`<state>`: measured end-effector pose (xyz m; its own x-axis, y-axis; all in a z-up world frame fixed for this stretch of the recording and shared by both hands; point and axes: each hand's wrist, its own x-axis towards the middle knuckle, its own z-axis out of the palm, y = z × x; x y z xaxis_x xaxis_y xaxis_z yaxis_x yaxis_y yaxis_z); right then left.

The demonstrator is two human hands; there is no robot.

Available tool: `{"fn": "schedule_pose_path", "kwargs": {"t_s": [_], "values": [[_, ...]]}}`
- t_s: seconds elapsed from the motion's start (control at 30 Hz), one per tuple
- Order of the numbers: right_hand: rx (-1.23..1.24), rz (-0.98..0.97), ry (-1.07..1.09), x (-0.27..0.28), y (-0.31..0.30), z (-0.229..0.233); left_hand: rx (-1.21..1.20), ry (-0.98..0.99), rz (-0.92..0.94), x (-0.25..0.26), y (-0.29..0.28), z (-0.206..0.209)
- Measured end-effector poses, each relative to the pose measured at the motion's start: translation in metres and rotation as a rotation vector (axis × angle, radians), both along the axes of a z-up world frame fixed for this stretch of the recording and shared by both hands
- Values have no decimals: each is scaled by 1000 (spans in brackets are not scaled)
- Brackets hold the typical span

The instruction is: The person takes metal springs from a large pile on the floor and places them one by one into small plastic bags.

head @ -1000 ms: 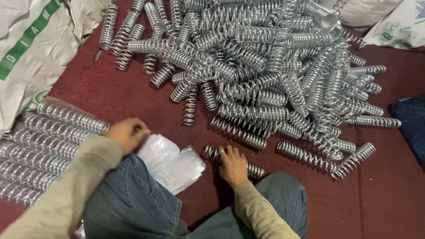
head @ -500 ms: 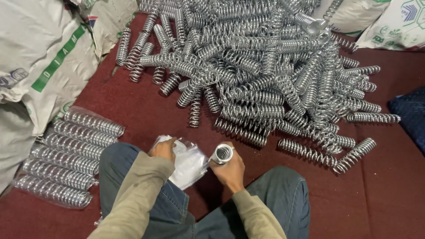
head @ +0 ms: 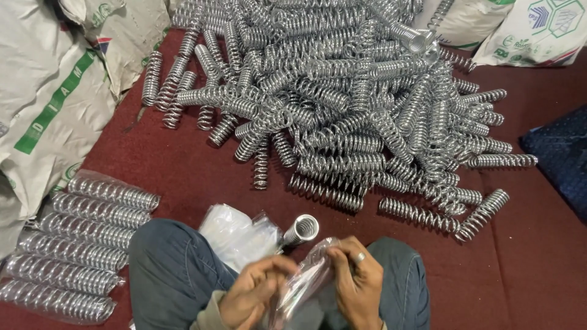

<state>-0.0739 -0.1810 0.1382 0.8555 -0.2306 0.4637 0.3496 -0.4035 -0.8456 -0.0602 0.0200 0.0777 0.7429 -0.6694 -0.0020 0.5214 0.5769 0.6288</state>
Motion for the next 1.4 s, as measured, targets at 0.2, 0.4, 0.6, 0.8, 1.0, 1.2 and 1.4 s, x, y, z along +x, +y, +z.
{"fn": "schedule_pose_path", "kwargs": {"t_s": [0.2, 0.4, 0.6, 0.8, 1.0, 1.2, 1.4], "values": [[224, 6, 326, -33, 18, -52, 418, -171, 654, -42, -63, -41], [834, 327, 609, -24, -11, -69, 347, -277, -222, -12, -12, -14], [607, 234, 656, -12, -16, -74, 260, -13, 424, 31, -26, -42], [17, 88, 461, 52, -18, -16, 732, -378, 476, 72, -39, -41], [160, 173, 816, 110, -29, -78, 871, 147, 424, 94, -63, -75], [227, 142, 940, 108, -25, -124, 1165, 38, 494, 101, -63, -192], [-131, 47, 1052, 120, -16, -184, 1487, -183, 584, 105, -66, -269]]}}
